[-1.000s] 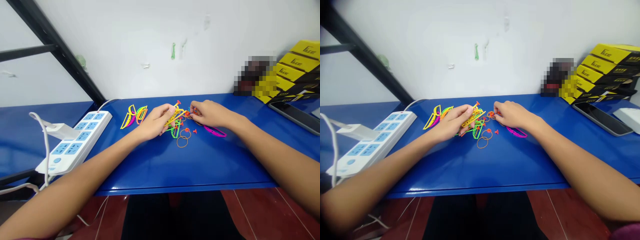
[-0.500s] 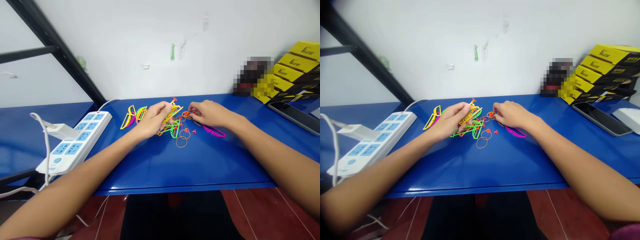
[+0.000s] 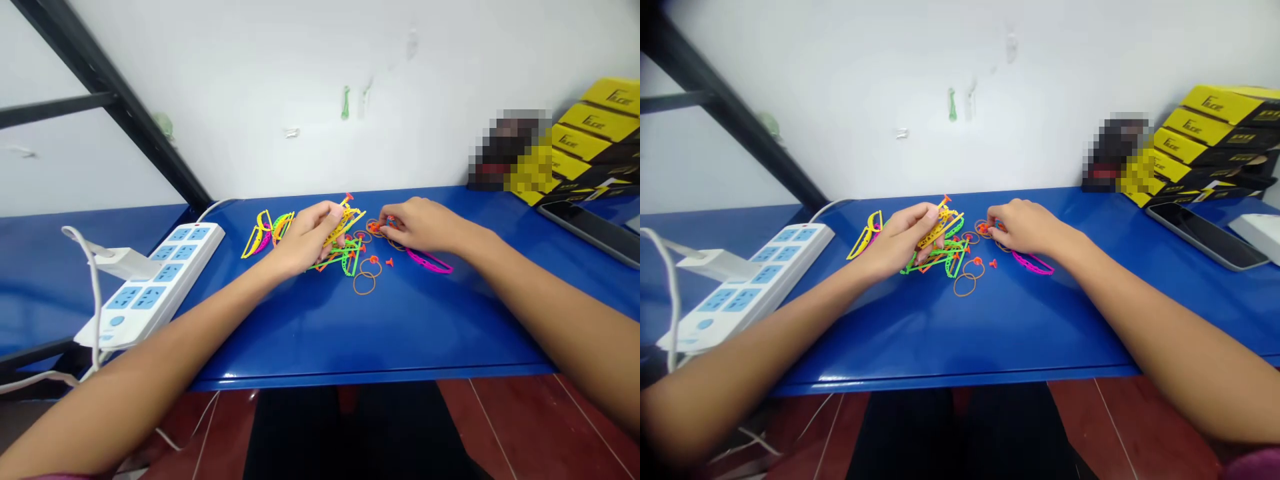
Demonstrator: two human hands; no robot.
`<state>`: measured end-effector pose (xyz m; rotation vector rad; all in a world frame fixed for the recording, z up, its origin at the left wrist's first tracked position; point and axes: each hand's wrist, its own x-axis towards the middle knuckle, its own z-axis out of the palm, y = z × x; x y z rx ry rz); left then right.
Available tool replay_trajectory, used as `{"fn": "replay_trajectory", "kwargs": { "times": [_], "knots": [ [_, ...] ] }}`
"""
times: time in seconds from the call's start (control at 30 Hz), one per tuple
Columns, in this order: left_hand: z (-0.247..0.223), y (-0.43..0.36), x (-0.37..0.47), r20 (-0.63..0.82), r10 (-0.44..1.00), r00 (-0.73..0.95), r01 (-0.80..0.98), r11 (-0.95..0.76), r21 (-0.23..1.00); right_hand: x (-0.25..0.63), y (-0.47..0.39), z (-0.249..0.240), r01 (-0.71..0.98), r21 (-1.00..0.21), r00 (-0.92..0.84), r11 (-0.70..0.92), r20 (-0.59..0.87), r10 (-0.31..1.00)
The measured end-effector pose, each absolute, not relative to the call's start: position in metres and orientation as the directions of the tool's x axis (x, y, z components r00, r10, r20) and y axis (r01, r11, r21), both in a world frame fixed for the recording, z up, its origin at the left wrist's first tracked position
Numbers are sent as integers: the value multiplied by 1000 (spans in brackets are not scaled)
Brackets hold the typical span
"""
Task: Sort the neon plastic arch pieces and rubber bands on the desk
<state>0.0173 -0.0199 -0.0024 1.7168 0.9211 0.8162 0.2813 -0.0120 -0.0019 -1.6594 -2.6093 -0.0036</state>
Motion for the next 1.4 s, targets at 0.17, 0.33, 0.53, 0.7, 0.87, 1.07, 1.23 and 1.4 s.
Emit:
{"fn": "replay_trajectory", "kwargs": {
  "times": [0.17, 0.33, 0.53, 0.7, 0.87, 1.07, 1.23, 1.4],
  "knots": [
    [-3, -19, 17, 107, 863, 494, 198, -232, 952, 282, -13, 2, 926, -6, -378, 378, 16, 926],
    [-5, -18, 16, 120, 859, 499, 190, -243, 951, 286, -10, 1, 917, -48, -398, 396, -55, 916],
    [-4, -18, 16, 119, 858, 499, 200, -248, 948, 289, -6, 0, 895, -78, -445, 439, -72, 893],
    [-4, -19, 16, 105, 863, 495, 209, -236, 949, 289, -6, 3, 892, -115, -446, 437, -70, 892],
    [-3, -18, 15, 115, 862, 494, 206, -245, 947, 291, -6, 5, 916, -173, -373, 363, -29, 927],
    [-2, -18, 15, 116, 862, 493, 214, -250, 944, 293, -4, 5, 898, -228, -384, 376, 9, 923],
    [-2, -19, 16, 115, 866, 487, 217, -247, 944, 288, -9, 11, 823, -404, -436, 399, 2, 900],
    [-3, -17, 15, 141, 859, 491, 196, -267, 944, 284, -12, 14, 796, -451, -438, 403, 31, 898]
  ]
}}
